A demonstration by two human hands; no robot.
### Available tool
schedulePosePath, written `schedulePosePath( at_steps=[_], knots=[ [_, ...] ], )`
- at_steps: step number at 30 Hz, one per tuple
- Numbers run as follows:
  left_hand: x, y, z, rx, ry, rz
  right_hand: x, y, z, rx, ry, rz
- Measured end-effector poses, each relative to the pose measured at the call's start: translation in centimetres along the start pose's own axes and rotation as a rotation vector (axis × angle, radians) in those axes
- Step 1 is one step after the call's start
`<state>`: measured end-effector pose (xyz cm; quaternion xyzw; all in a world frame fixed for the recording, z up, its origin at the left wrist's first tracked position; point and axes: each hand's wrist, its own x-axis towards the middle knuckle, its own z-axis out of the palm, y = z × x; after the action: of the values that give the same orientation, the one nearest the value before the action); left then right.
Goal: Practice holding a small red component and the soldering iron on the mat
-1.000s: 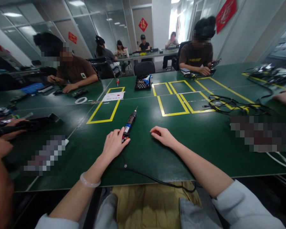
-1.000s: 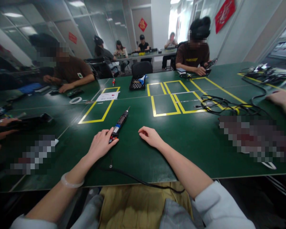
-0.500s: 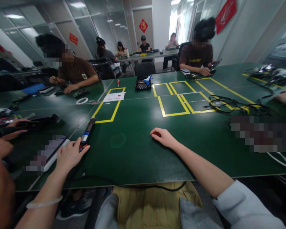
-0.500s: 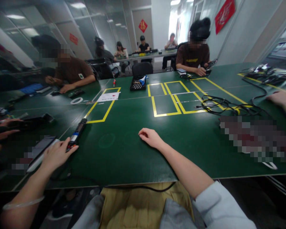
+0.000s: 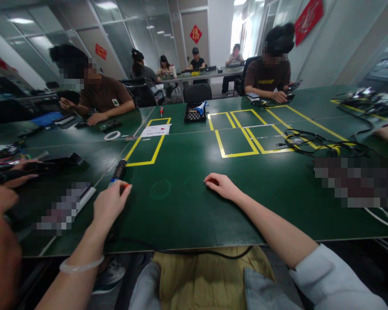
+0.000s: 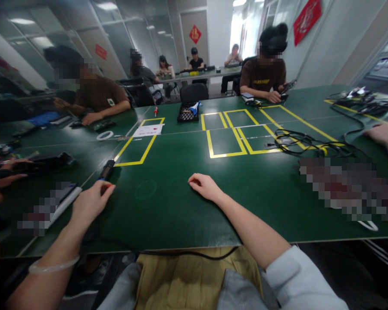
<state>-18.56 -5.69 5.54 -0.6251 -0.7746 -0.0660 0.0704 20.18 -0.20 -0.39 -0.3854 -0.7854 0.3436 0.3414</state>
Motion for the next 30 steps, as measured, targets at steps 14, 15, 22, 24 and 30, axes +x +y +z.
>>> schedulePosePath(
  at_steps=[14, 15, 22, 24, 30],
  knots=[
    [0.9, 20.6, 2.9, -1.247, -0.729, 0.536, 0.2, 0.6, 0.4, 0.389, -0.047, -0.01],
    [1.0, 20.9, 3.3, -1.274, -0.751, 0.531, 0.2, 0.6, 0.4, 0.399, -0.051, -0.014],
    [1.0, 20.6, 5.7, -1.457, -0.763, 0.242, 0.2, 1.0, 0.4, 0.228, 0.039, 0.002],
    [0.9, 20.5, 5.8, -1.448, -0.773, 0.248, 0.1, 0.8, 0.2, 0.18, 0.053, -0.009],
    [0.5, 20.5, 5.1, -1.401, -0.741, 0.318, 0.1, 0.5, 0.1, 0.14, 0.051, -0.027]
  ],
)
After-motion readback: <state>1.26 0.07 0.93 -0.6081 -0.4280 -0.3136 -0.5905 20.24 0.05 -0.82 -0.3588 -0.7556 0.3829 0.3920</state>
